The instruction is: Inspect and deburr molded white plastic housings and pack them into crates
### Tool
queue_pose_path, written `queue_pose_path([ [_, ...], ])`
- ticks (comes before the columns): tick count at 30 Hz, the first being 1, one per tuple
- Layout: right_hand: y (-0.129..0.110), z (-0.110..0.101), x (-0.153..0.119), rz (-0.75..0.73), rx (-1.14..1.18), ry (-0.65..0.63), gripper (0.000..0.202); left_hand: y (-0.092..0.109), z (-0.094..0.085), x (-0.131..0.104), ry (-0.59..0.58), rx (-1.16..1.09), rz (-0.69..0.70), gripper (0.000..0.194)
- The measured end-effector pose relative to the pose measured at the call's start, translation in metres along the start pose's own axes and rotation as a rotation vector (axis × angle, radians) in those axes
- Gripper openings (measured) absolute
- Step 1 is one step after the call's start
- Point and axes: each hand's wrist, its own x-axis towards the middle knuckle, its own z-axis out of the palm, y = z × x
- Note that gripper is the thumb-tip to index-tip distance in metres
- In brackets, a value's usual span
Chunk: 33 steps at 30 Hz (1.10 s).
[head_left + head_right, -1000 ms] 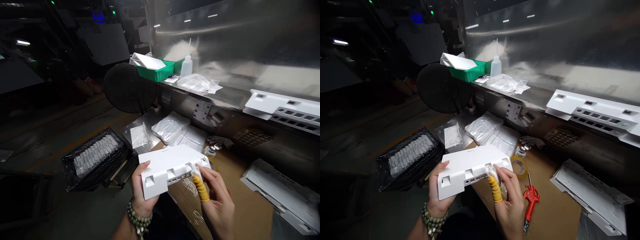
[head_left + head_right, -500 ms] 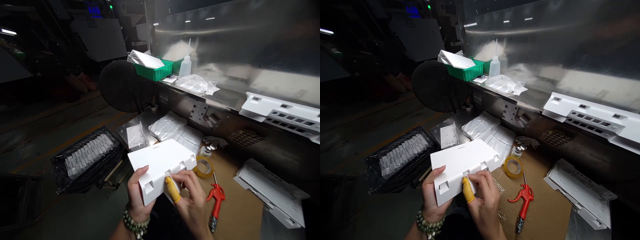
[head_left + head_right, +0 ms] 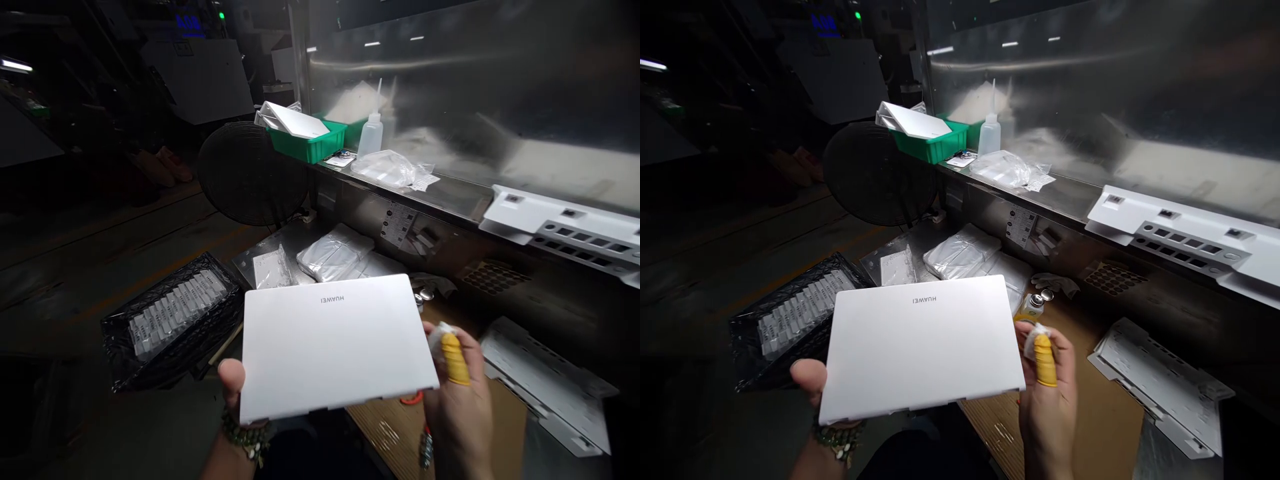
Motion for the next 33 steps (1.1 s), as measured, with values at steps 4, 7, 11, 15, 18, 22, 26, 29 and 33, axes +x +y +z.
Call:
queue_pose_path([
  [4, -0.005, 0.005, -0.005, 0.243, 0.096, -0.171, 0.041, 0.002, -0.023, 0.014, -0.272, 0.005, -0.134, 0.086],
  [7, -0.011, 0.007, -0.009, 0.331, 0.167, -0.176, 0.042, -0.002, -0.019, 0.024, -0.733, -0.025, -0.14, 0.082],
  [11, -0.014, 0.007, -0.01, 0.387, 0.256, -0.183, 0.047, -0.005, -0.008, 0.027, -1.047, -0.049, -0.116, 0.077],
  [15, -0.013, 0.007, -0.011, 0.395, 0.301, -0.188, 0.048, -0.002, -0.019, 0.029, -0.915, -0.012, -0.222, 0.073],
  [18, -0.012, 0.008, -0.011, 0.426, 0.314, -0.177, 0.047, 0.002, -0.033, 0.031, -0.725, 0.071, -0.267, 0.079],
  [22, -0.008, 0.007, -0.008, 0.397, 0.316, -0.161, 0.043, 0.012, -0.025, 0.03, -0.542, 0.229, -0.219, 0.076],
  [26, 0.004, -0.004, -0.004, 0.272, 0.301, -0.18, 0.037, 0.028, 0.019, 0.023, -0.263, 0.576, -0.169, 0.066],
  [29, 0.01, -0.015, 0.003, 0.138, 0.18, -0.156, 0.034, 0.031, 0.044, 0.017, -0.168, 0.81, -0.074, 0.055],
  [33, 0.0, -0.026, 0.013, -0.134, -0.029, 0.0, 0.031, 0.025, 0.049, 0.014, -0.368, 1.112, 0.321, 0.031],
])
